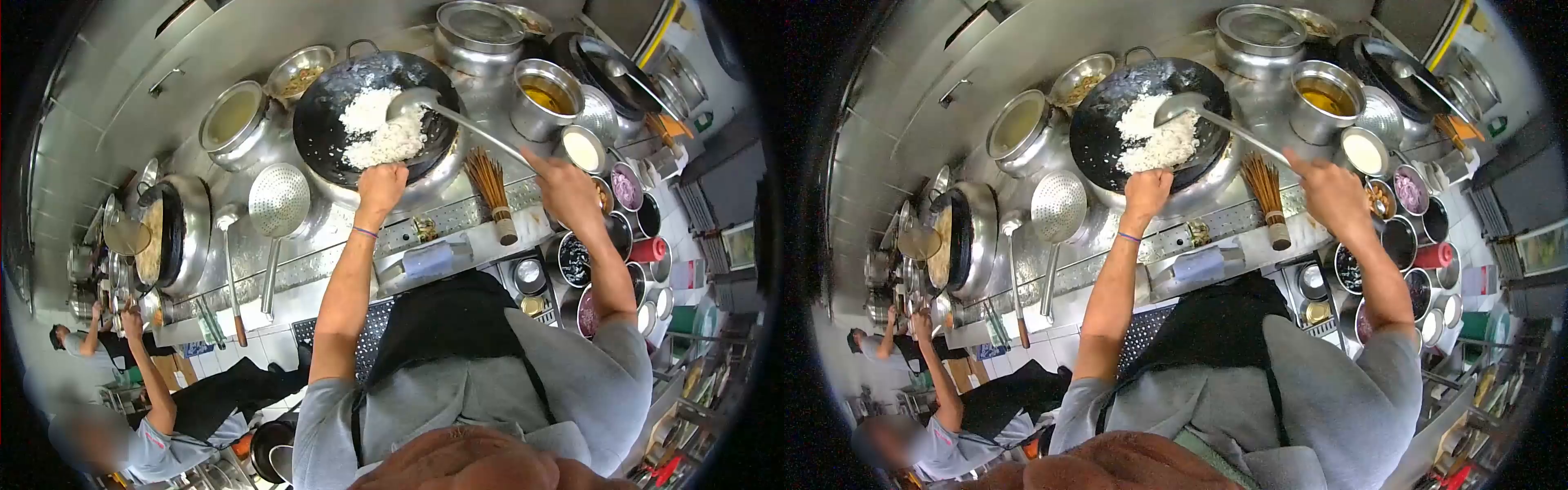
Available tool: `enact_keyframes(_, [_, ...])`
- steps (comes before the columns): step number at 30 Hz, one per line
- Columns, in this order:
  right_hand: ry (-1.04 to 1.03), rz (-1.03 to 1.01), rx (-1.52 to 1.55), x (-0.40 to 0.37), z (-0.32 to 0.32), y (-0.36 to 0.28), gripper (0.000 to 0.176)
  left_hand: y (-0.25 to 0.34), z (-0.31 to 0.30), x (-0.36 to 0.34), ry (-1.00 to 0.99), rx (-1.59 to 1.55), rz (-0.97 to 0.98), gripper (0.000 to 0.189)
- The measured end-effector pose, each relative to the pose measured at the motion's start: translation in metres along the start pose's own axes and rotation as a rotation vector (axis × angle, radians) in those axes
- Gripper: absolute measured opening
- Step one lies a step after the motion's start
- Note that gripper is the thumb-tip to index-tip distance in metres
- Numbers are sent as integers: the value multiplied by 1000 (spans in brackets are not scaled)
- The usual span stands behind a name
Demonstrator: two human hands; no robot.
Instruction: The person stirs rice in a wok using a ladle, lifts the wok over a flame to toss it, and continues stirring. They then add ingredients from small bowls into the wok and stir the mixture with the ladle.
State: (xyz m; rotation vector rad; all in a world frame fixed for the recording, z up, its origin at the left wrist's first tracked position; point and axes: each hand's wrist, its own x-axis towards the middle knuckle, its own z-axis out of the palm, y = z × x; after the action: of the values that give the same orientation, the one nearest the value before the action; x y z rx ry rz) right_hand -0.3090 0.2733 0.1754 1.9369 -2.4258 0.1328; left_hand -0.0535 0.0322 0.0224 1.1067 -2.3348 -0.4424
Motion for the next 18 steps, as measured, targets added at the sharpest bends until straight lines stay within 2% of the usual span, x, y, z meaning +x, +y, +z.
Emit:
enact_keyframes(2, [-46,10,-20,-9,5,0,64,-3,-1,12,-65,33,16,38])
enact_keyframes(5, [-37,-1,-74,10,61,-21,61,6,-5,11,-59,6,-43,39])
enact_keyframes(6, [-48,-15,-12,12,71,-23,60,14,-5,1,-9,-3,-94,40])
enact_keyframes(8, [-54,-39,115,21,80,-27,59,28,-18,-25,-15,67,-47,37])
enact_keyframes(11, [-130,-106,144,-4,5,-3,57,62,-55,-55,-12,8,20,31])
enact_keyframes(12, [-155,-87,145,-2,-8,0,56,72,-66,-58,78,-34,105,29])
enact_keyframes(13, [-195,-75,144,-2,-17,3,55,73,-67,-56,93,-20,100,28])
enact_keyframes(15, [-229,-40,111,7,-17,-3,53,69,-64,-36,137,5,82,26])
enact_keyframes(18, [-158,29,76,37,31,-41,52,42,-29,-28,102,84,-22,34])
